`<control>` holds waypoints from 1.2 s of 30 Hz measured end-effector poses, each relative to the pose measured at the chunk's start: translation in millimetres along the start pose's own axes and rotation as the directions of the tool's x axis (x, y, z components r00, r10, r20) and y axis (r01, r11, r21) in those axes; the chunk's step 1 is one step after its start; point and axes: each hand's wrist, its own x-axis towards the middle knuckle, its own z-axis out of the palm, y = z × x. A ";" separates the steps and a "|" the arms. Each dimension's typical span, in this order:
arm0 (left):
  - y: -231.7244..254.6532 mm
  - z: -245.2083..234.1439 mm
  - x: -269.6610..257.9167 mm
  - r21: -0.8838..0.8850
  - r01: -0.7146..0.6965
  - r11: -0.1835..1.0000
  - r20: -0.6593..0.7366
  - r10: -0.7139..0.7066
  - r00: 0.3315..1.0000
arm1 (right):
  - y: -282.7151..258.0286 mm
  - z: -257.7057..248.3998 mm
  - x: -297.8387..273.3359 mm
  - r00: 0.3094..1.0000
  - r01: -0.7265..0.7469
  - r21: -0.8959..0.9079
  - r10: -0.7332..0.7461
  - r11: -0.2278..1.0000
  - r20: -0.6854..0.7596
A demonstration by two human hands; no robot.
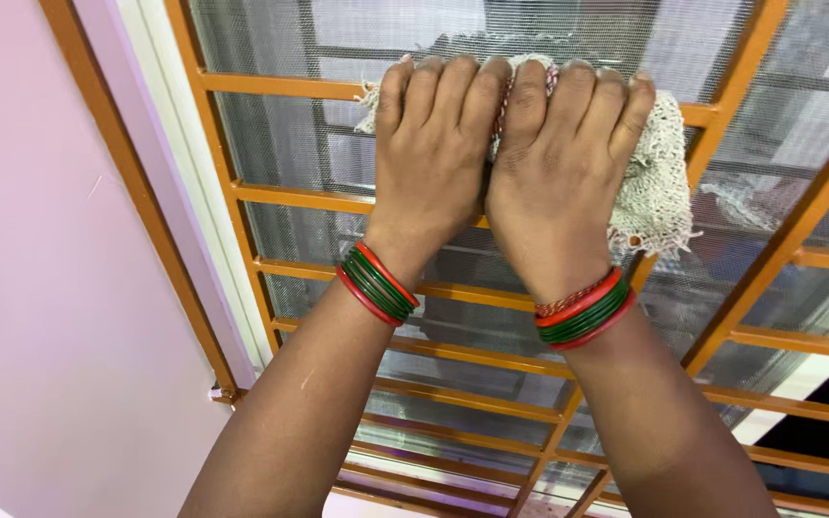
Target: The person wipes a window screen with a cloth by hand, moving the cloth across the mesh and the frame.
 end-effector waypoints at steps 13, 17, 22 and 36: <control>-21.4 -10.1 62.8 -0.044 0.026 0.999 0.500 -0.001 0.866 | 35.0 -2.1 54.1 0.905 0.079 0.218 -0.162 0.973 0.394; -23.6 -20.6 89.8 -0.037 0.199 0.979 0.772 -0.098 0.628 | 40.1 -4.7 95.7 0.530 -0.144 0.227 -0.118 0.963 0.840; -25.7 -20.2 88.7 -0.063 0.191 0.980 0.752 -0.079 0.654 | 39.4 -6.6 107.6 0.277 -0.234 0.083 -0.016 0.969 0.961; -45.7 -26.7 9.3 -0.091 -0.090 0.992 0.210 0.107 0.972 | -7.5 16.6 12.7 0.988 0.039 0.089 -0.051 0.995 0.143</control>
